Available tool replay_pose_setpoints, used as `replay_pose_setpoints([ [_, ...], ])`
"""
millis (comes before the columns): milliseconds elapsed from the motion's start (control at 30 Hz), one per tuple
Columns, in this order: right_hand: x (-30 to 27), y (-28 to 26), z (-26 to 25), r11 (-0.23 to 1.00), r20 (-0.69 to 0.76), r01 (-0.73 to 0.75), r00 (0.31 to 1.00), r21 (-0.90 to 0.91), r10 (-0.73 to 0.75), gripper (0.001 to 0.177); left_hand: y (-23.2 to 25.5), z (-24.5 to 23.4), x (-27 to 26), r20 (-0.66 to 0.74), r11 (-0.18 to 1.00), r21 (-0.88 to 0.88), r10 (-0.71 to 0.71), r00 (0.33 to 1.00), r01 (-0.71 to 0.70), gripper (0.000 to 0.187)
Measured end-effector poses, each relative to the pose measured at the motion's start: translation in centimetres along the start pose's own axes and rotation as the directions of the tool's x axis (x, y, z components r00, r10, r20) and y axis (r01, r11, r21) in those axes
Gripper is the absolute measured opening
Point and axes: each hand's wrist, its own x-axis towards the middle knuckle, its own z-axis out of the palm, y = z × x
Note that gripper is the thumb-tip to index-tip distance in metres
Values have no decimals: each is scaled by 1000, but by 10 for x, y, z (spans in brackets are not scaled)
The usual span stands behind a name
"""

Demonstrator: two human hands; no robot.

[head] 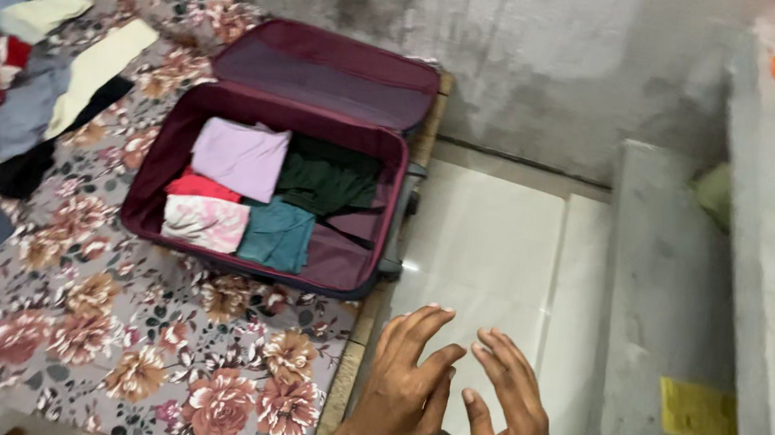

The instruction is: The person picks up several garments from a pile on a bed, folds each one by hand, and places them into a purple suitcase.

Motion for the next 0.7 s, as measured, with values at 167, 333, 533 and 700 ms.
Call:
replay_pose_setpoints([
  [167,58,-1,21,995,98,48,994,84,-56,45,-33,-22,19,-13,991,80,-104,994,105,29],
  [333,104,8,45,982,268,38,959,185,-87,44,-65,-28,23,-121,953,164,-238,964,255,30],
  [533,168,26,78,963,415,60,894,264,-170,41,-102,-28,34,-239,868,194,-410,880,457,28],
  [700,229,54,110,936,487,63,841,347,-237,37,-144,-27,61,-329,798,226,-477,815,558,27],
])
